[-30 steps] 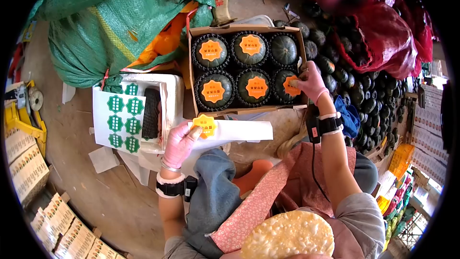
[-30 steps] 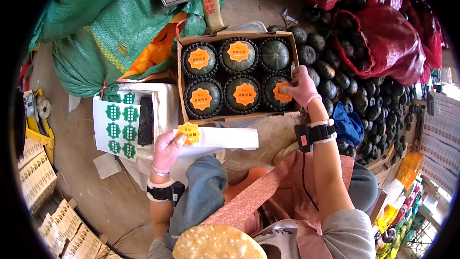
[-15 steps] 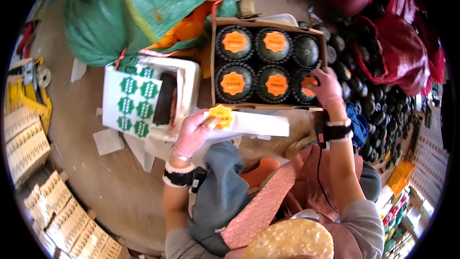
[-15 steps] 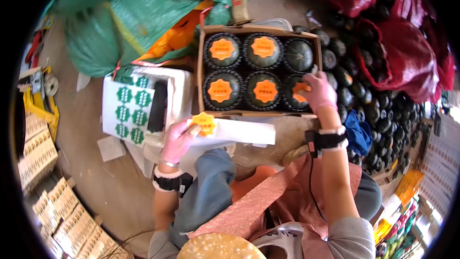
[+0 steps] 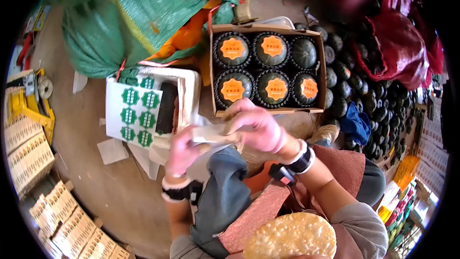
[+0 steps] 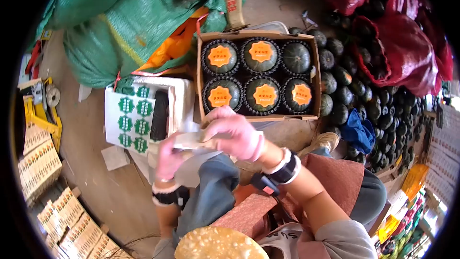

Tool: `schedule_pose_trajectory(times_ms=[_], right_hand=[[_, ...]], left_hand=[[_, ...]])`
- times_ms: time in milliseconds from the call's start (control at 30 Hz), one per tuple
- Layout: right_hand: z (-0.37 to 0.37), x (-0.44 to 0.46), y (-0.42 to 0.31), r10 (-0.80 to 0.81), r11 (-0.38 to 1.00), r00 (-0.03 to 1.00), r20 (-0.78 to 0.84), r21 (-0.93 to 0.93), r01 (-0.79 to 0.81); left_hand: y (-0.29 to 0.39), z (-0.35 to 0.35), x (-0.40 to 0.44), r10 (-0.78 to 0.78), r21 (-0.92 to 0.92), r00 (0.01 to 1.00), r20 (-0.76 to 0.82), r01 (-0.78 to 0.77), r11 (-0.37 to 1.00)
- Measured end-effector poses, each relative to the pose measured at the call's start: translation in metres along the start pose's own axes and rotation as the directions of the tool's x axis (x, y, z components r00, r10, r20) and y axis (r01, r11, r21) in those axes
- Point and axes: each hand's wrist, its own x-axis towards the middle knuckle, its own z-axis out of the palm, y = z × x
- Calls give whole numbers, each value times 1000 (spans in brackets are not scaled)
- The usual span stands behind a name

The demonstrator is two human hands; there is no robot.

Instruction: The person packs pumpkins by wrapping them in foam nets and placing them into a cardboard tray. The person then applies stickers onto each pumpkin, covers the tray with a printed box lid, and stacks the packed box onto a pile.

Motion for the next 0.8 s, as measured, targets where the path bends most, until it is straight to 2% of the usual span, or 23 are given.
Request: schedule_pose_trajectory(times_ms=[33, 67, 100, 133, 167, 200, 233, 267, 300, 333, 367, 467, 567, 633, 667, 700, 800], right_hand=[[-24, -2, -1, 163, 973, 986, 26, 163, -164], [-56, -1, -4, 308, 894, 948, 77, 316, -316], [-83, 6, -14, 393, 884, 911, -122, 322, -338], [-127, 7, -3, 402, 914, 899, -174, 24, -404], [-164, 2, 10, 468, 881, 842, -269, 74, -467], [-195, -2, 24, 463, 847, 800, -381, -76, -526], [-220, -5, 32, 495, 796, 773, -398, -149, -586], [-237, -5, 39, 526, 735, 742, -416, -218, -643], [-245, -5, 47, 530, 695, 730, -431, -274, -665], [-250, -5, 56, 530, 654, 721, -447, -326, -683], [-255, -3, 64, 527, 611, 712, -464, -376, -697], [-266, 1, 84, 519, 563, 711, -474, -437, -702], [-255, 17, 68, 550, 447, 662, -509, -489, -749], [-253, 22, 63, 540, 434, 673, -505, -518, -737], [-252, 23, 62, 536, 427, 679, -501, -533, -730], [-250, 24, 62, 551, 438, 668, -499, -509, -741], [-250, 25, 70, 503, 360, 690, -520, -600, -715]], left_hand=[[11, -9, -20, -243, -116, 952, -187, 224, 968], [-4, -26, -45, -334, -244, 867, -370, 256, 935], [-38, -53, -79, -276, -451, 828, -488, 31, 892], [-30, -63, -97, -236, -407, 737, -633, -57, 912], [-48, -82, -123, -177, -234, 669, -722, 4, 972], [-73, -101, -159, 10, 183, 651, -759, 199, 963], [-96, -114, -191, 252, 599, 651, -716, 389, 700], [-119, -120, -219, 393, 738, 631, -669, 504, 449], [-114, -113, -222, 121, 427, 486, -866, 589, 686], [-107, -106, -222, -167, 40, 276, -946, 614, 788], [-102, -103, -221, -478, -350, 107, -872, 546, 761], [-174, -109, -247, -560, -485, 12, -828, 485, 728], [-154, -85, -211, -591, -441, -63, -804, 729, 523], [-195, -96, -218, -446, -361, -131, -885, 798, 483], [-193, -94, -212, -367, -326, -160, -916, 831, 451], [-188, -94, -207, -415, -395, -187, -891, 769, 503], [-145, -89, -176, -342, -313, -141, -929, 793, 523]])
